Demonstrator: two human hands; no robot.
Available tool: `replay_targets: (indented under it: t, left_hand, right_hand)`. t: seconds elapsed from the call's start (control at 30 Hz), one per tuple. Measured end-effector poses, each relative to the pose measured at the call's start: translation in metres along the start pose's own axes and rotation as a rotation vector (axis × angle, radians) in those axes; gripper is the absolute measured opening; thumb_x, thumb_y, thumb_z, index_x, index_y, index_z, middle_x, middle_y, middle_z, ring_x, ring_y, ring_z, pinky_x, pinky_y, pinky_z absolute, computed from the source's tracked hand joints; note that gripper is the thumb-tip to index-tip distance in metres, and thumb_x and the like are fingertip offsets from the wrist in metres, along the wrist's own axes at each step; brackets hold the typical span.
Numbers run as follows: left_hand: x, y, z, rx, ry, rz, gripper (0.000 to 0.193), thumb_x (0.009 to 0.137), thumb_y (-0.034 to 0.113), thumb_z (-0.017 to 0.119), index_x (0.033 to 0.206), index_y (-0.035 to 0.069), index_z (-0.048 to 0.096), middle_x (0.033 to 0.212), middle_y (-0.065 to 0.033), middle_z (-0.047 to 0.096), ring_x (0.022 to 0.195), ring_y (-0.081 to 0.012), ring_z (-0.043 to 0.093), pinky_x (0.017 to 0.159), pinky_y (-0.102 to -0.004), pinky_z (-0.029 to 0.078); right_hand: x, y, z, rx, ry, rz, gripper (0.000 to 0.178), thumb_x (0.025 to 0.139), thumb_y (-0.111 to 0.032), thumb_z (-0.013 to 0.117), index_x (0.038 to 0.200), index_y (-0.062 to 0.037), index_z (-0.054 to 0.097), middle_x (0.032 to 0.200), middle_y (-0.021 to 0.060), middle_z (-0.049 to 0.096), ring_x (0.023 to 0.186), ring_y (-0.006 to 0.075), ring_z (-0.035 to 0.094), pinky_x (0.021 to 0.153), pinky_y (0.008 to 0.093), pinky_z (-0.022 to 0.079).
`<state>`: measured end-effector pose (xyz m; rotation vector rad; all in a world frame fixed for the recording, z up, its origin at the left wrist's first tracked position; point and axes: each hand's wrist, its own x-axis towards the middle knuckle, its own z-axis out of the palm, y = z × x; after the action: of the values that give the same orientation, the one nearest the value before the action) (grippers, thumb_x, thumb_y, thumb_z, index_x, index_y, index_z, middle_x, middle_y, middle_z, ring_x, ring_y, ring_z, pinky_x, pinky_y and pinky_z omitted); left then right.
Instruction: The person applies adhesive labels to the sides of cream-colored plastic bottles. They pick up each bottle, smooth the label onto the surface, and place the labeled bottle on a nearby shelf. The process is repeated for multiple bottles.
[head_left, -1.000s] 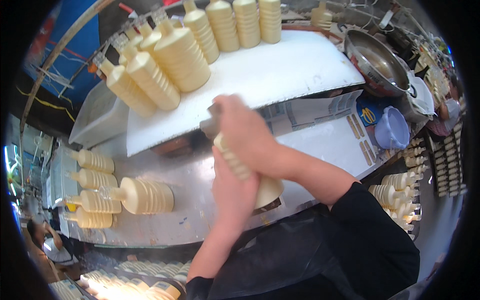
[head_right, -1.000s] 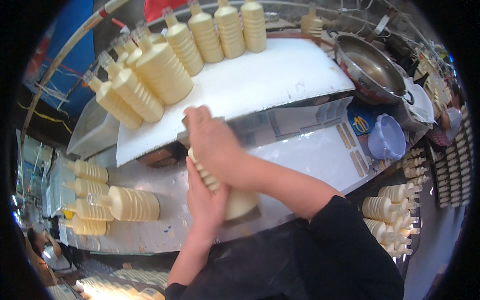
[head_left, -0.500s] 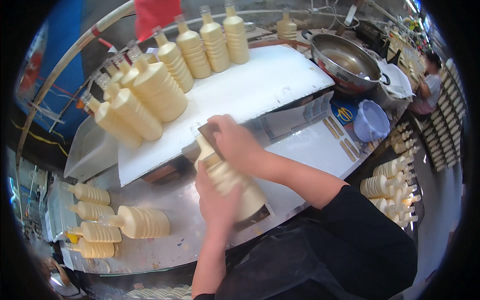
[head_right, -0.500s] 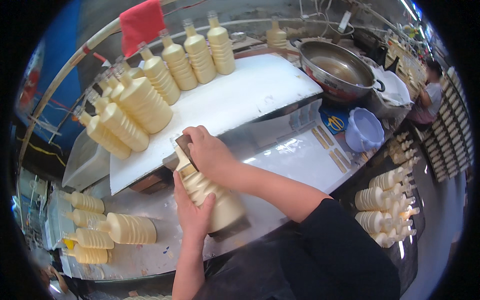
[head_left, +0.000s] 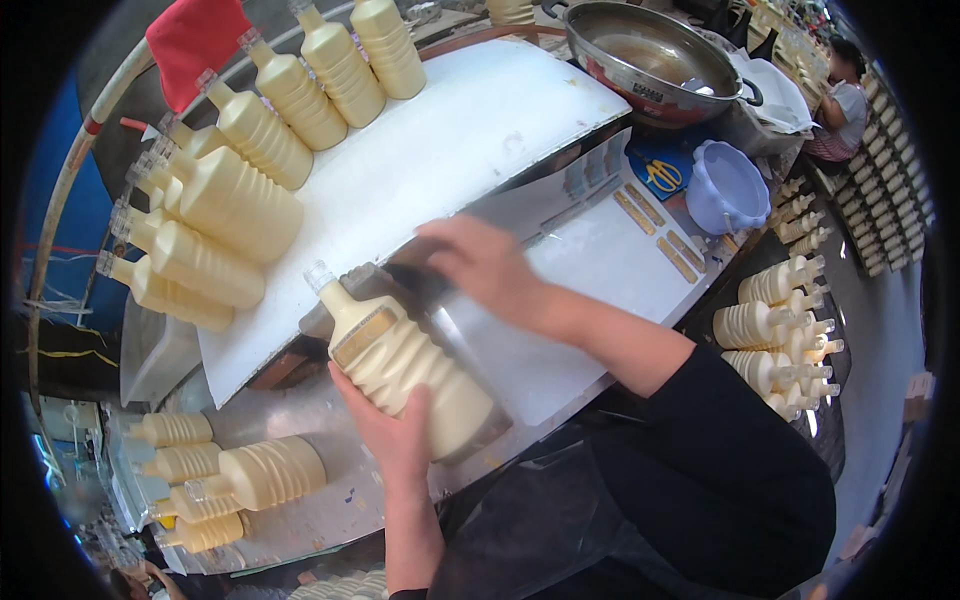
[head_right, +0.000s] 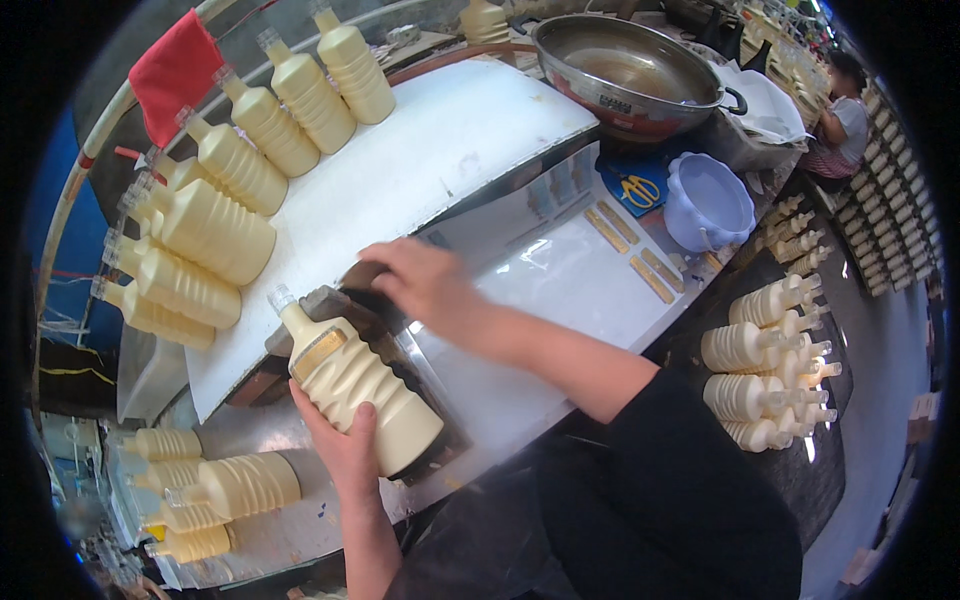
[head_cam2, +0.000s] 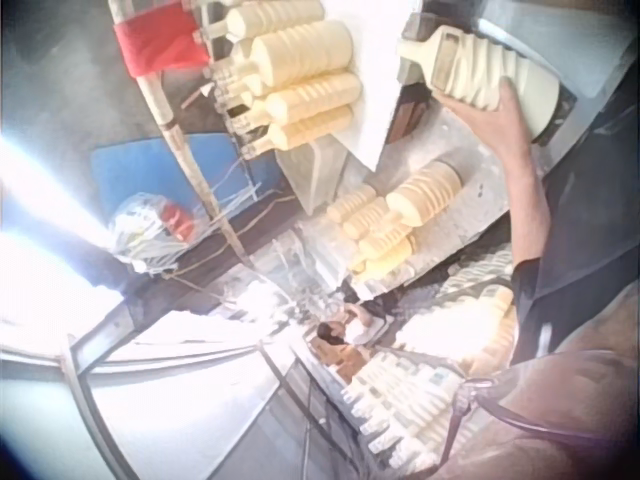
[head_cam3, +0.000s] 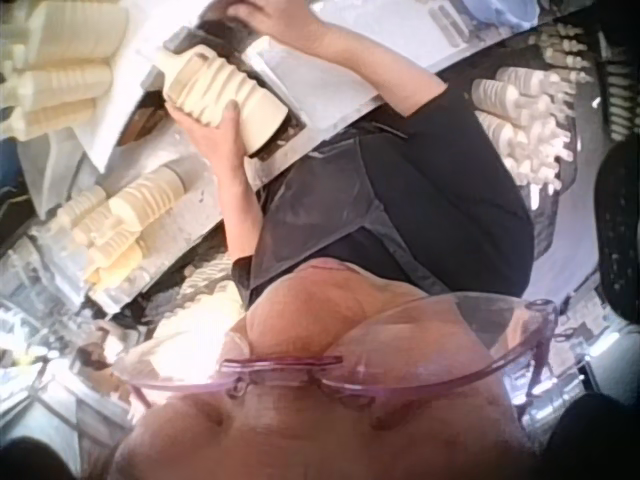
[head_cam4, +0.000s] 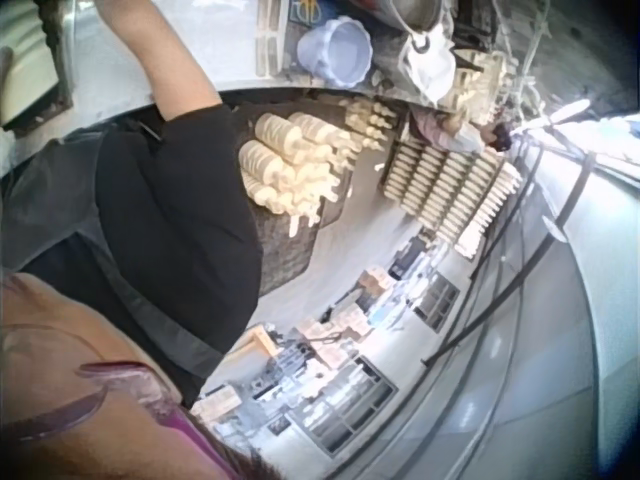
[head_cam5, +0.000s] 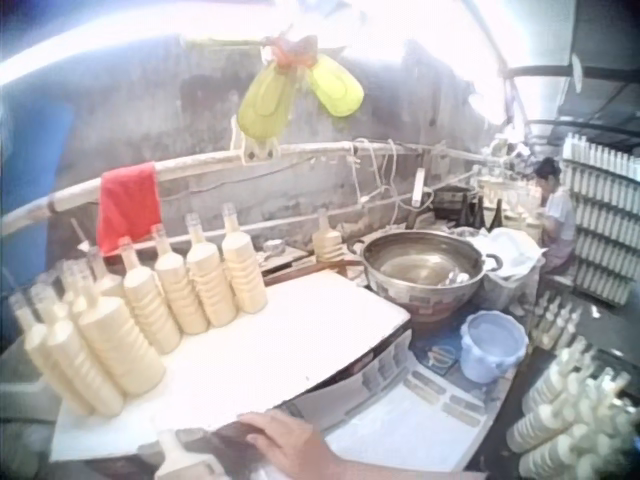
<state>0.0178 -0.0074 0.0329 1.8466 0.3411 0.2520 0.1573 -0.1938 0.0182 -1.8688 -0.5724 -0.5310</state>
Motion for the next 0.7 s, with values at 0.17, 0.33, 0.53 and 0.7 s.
replay_targets:
  t: [0.17,0.33,0.53,0.7]
  left_hand:
    - [-0.004,0.002,0.004,-0.025,-0.019,0.004,0.104,0.077,0.011,0.071,0.162,-0.002,0.012,0.152,-0.0222,0.041,0.138,-0.0306,0.045,0.117,-0.0397,0.035]
    - [-0.004,0.003,0.001,-0.143,-0.029,-0.039,0.107,0.076,0.011,0.074,0.162,-0.001,0.012,0.150,-0.0210,0.043,0.135,-0.0293,0.048,0.115,-0.0397,0.039]
    - [-0.002,0.002,0.000,-0.131,-0.048,-0.047,0.111,0.075,0.013,0.077,0.163,-0.001,0.011,0.148,-0.0215,0.045,0.130,-0.0301,0.054,0.110,-0.0398,0.045]
    - [-0.002,-0.001,-0.001,-0.069,-0.024,-0.059,0.114,0.073,0.016,0.080,0.163,0.000,0.011,0.149,-0.0224,0.045,0.131,-0.0303,0.054,0.111,-0.0399,0.044]
  right_hand:
    - [-0.010,0.083,-0.080,-0.140,0.083,0.335,0.020,0.097,-0.012,0.057,0.105,-0.0022,0.072,0.110,0.0081,0.070,0.093,0.0171,0.067,0.079,0.0313,0.053]
    - [-0.003,0.061,-0.082,-0.434,-0.181,0.424,0.016,0.092,-0.021,0.064,0.094,-0.0060,0.072,0.091,0.0130,0.068,0.076,0.0298,0.068,0.069,0.0415,0.053]
    - [0.007,0.082,-0.047,-0.810,-0.351,0.117,0.014,0.091,-0.015,0.065,0.094,-0.0019,0.069,0.090,0.0192,0.065,0.083,0.0388,0.067,0.073,0.0503,0.054]
    - [0.026,0.084,-0.027,-0.884,-0.621,0.276,0.013,0.089,-0.012,0.063,0.087,0.0000,0.066,0.090,0.0202,0.066,0.084,0.0410,0.069,0.075,0.0520,0.055]
